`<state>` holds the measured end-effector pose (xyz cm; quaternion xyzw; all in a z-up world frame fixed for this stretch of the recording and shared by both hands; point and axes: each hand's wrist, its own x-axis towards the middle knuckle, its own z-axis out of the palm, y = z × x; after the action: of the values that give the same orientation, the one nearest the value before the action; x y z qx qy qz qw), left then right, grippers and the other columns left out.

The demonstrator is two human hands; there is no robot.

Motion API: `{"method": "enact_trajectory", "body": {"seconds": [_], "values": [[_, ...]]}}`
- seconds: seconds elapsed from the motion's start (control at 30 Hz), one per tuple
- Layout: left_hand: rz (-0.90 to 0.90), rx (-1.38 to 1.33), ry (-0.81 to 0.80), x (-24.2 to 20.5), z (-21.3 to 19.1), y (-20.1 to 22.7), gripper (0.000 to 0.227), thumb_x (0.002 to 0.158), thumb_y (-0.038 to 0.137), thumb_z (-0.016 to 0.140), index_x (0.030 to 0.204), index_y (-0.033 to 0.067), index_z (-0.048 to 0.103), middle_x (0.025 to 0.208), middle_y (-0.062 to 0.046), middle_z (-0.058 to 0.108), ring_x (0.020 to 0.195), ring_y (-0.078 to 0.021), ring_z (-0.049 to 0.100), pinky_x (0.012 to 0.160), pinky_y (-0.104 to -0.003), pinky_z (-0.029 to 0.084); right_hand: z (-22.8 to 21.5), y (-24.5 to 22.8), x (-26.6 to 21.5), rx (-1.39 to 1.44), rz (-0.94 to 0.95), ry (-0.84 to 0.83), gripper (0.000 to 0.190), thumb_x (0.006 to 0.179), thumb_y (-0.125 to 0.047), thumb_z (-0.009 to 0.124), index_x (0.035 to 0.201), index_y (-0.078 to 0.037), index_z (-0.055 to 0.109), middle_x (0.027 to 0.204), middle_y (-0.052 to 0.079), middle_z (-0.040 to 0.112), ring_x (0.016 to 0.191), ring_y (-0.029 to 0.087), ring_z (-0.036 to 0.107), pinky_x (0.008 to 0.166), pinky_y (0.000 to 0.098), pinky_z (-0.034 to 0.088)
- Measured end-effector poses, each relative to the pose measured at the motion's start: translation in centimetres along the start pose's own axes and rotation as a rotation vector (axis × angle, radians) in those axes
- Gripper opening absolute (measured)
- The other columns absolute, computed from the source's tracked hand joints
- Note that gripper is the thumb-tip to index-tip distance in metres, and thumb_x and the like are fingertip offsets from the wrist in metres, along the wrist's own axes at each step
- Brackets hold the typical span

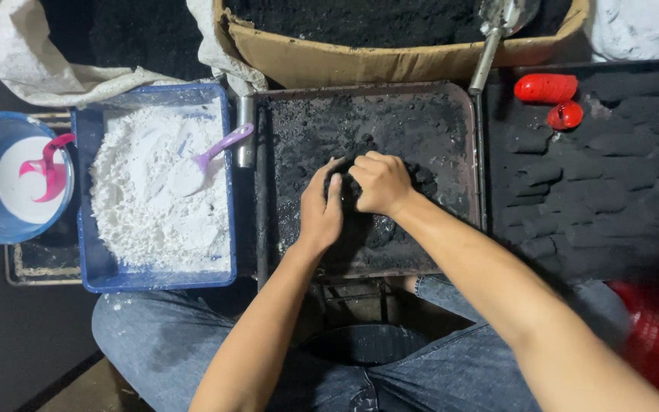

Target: Kneading and mixing charcoal powder with a liquid binder in a metal tray using hands to prepare it for molding.

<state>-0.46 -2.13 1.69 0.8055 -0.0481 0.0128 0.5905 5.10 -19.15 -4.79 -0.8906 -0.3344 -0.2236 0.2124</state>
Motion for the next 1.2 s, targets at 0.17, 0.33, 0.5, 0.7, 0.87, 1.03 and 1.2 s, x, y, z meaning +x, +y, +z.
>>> {"method": "enact_trajectory", "body": {"seconds": [0.17, 0.33, 0.5, 0.7, 0.87, 1.03, 1.2], "values": [[0.009, 0.064, -0.019, -0.2, 0.1, -0.3, 0.041, 0.110, 0.022, 0.036, 0.132, 0.0004, 0.063, 0.131, -0.019, 0.066, 0.133, -0.0384, 0.056, 0.113, -0.052, 0.043, -5.3, -0.2, 1.5, 0.210, -0.039, -0.240, 0.040, 0.045, -0.027, 0.078, 0.078, -0.009, 0.064, 0.072, 0.007, 0.055, 0.070, 0.029, 0.060, 0.056, 0.0375, 0.050], [0.151, 0.400, -0.258, -0.8, -0.6, 0.0, 0.042, 0.108, 0.027, 0.048, 0.143, 0.0062, 0.055, 0.150, -0.018, 0.051, 0.147, -0.0377, 0.040, 0.124, -0.045, 0.030, -12.5, -1.7, 1.7, 0.182, 0.060, -0.623, 0.092, 0.063, -0.035, 0.087, 0.143, -0.008, 0.051, 0.154, 0.019, 0.045, 0.140, 0.044, 0.043, 0.112, 0.0563, 0.038], [0.271, 0.622, -0.514, -1.1, -2.5, 1.3, 0.115, 0.076, 0.069, 0.071, 0.159, 0.0027, 0.026, 0.165, -0.026, 0.024, 0.154, -0.0452, 0.021, 0.128, -0.049, 0.021, -13.9, -1.3, 0.4, 0.186, 0.211, -0.754, 0.122, 0.056, -0.040, 0.094, 0.156, -0.008, 0.033, 0.166, 0.019, 0.028, 0.148, 0.047, 0.030, 0.115, 0.0632, 0.033], [0.291, 0.741, -0.584, -0.5, -2.3, 0.1, 0.139, 0.060, 0.079, 0.080, 0.161, 0.0034, 0.021, 0.164, -0.024, 0.024, 0.154, -0.0430, 0.023, 0.127, -0.048, 0.022, -11.5, -0.4, -0.8, 0.110, 0.211, -0.805, 0.143, 0.046, -0.044, 0.101, 0.161, -0.010, 0.023, 0.167, 0.017, 0.021, 0.150, 0.044, 0.025, 0.116, 0.0641, 0.031], [0.327, 0.738, -0.408, -0.3, -0.9, -1.7, 0.123, 0.065, 0.073, 0.081, 0.158, 0.0070, 0.034, 0.157, -0.016, 0.041, 0.149, -0.0378, 0.037, 0.124, -0.046, 0.030, -9.5, 0.7, -2.2, 0.106, 0.217, -0.706, 0.138, 0.047, -0.057, 0.095, 0.159, -0.013, 0.029, 0.161, 0.011, 0.035, 0.149, 0.039, 0.033, 0.115, 0.0620, 0.032], [0.423, 0.811, -0.308, 0.9, -0.1, -3.1, 0.106, 0.053, 0.068, 0.087, 0.141, 0.0163, 0.060, 0.132, -0.005, 0.061, 0.123, -0.0289, 0.057, 0.109, -0.042, 0.045, -8.6, 1.6, -2.5, 0.105, 0.183, -0.558, 0.120, 0.047, -0.049, 0.096, 0.152, -0.016, 0.048, 0.145, 0.004, 0.057, 0.138, 0.033, 0.048, 0.110, 0.0547, 0.040], [0.419, 0.838, -0.322, 1.8, 0.2, -4.4, 0.100, 0.049, 0.063, 0.091, 0.136, 0.0221, 0.065, 0.125, 0.001, 0.063, 0.113, -0.0240, 0.056, 0.098, -0.038, 0.047, -8.3, 2.9, -1.5, 0.114, 0.155, -0.520, 0.101, 0.051, -0.042, 0.096, 0.142, -0.018, 0.060, 0.126, 0.002, 0.070, 0.129, 0.030, 0.057, 0.106, 0.0466, 0.047]]}}
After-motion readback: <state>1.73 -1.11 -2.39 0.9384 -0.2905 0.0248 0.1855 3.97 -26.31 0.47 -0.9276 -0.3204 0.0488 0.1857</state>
